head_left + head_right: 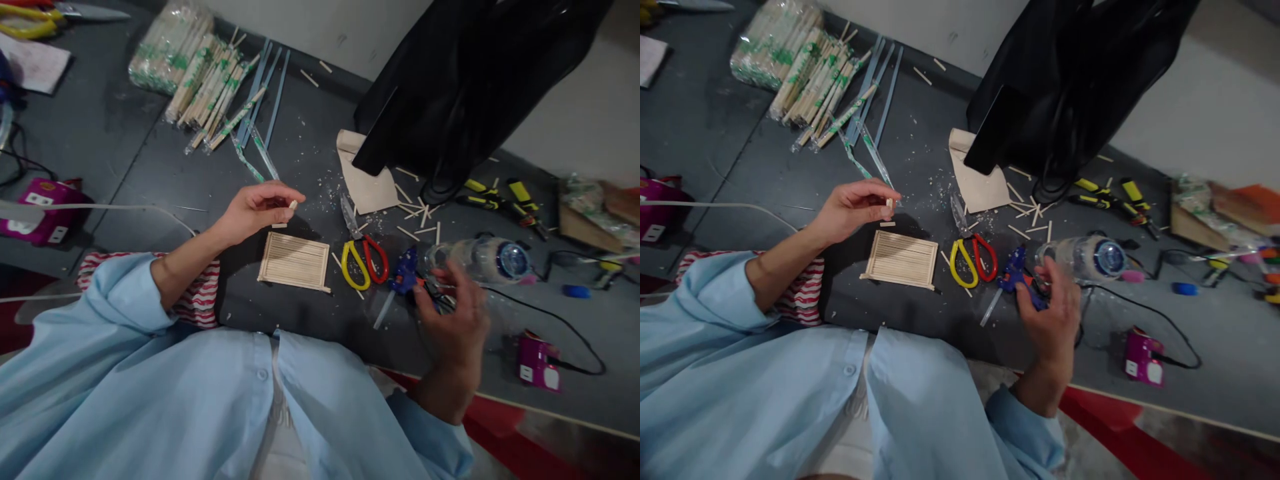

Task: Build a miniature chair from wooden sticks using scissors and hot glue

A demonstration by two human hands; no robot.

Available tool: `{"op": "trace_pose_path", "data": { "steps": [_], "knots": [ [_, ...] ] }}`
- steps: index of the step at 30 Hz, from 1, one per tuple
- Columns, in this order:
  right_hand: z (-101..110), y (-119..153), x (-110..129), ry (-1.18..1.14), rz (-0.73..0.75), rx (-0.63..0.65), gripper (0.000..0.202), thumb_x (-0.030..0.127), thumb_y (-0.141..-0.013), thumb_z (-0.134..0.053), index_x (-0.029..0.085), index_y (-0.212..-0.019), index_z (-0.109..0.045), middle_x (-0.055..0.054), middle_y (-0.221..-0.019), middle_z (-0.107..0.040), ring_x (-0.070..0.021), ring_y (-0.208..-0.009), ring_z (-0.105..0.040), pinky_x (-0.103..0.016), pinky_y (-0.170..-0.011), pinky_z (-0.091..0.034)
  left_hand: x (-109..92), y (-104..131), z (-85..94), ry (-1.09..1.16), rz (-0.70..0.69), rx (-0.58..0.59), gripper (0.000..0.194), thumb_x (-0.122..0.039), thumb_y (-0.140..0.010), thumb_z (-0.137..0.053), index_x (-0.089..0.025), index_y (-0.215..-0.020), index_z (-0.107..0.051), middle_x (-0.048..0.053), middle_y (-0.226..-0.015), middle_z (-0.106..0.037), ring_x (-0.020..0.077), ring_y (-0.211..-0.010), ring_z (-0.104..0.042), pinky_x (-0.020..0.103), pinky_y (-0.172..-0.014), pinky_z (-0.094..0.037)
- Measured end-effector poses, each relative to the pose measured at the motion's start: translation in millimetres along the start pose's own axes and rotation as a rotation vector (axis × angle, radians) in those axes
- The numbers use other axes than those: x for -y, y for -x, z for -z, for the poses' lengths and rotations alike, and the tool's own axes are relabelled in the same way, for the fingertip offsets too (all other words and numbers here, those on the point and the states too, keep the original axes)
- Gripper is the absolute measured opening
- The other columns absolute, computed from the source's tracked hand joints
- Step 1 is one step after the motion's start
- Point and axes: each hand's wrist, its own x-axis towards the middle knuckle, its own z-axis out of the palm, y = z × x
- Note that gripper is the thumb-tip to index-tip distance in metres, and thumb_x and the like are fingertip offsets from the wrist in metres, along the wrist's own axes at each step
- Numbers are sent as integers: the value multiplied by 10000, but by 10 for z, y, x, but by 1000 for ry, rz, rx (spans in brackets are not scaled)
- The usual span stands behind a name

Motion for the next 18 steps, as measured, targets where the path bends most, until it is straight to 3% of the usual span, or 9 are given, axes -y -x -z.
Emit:
{"op": "trace_pose_path", "data": {
  "steps": [3, 8, 14, 18],
  "knots": [
    [-73, -42, 550, -226, -55, -149, 494, 251, -846, -690, 278, -1329, -592, -76, -983, -730, -195, -742, -668, -354, -682, -567, 5, 34, -32, 13, -4, 69, 325, -235, -710, -832, -205, -1025, -755, 14, -871, -687, 95, -761, -637, 204, -689, -537],
    [-244, -202, 1349, -311, 136, 60, 378, 210, -866, -664, 274, -1238, -653, -17, -935, -732, -131, -705, -653, -284, -663, -565, 18, 75, -65, 34, -23, 142, 440, -205, -716, -828, -207, -1137, -703, 16, -871, -713, 107, -783, -657, 213, -711, -534],
    [-496, -369, 1645, -531, 58, 240, 357, 281, -887, -662, 251, -1242, -642, -20, -969, -717, -117, -729, -642, -226, -558, -513, 36, 94, -68, 36, -17, 237, 492, -195, -753, -802, -213, -1222, -652, 24, -879, -718, 110, -792, -673, 214, -737, -537],
    [-618, -388, 1696, -573, 13, 250, 235, 279, -892, -660, 244, -1122, -694, -10, -931, -715, -113, -736, -637, -211, -552, -489, 52, 141, -87, -27, -35, 296, 466, -206, -793, -767, -206, -1242, -645, 35, -910, -722, 108, -801, -675, 223, -768, -547]
  ]
}}
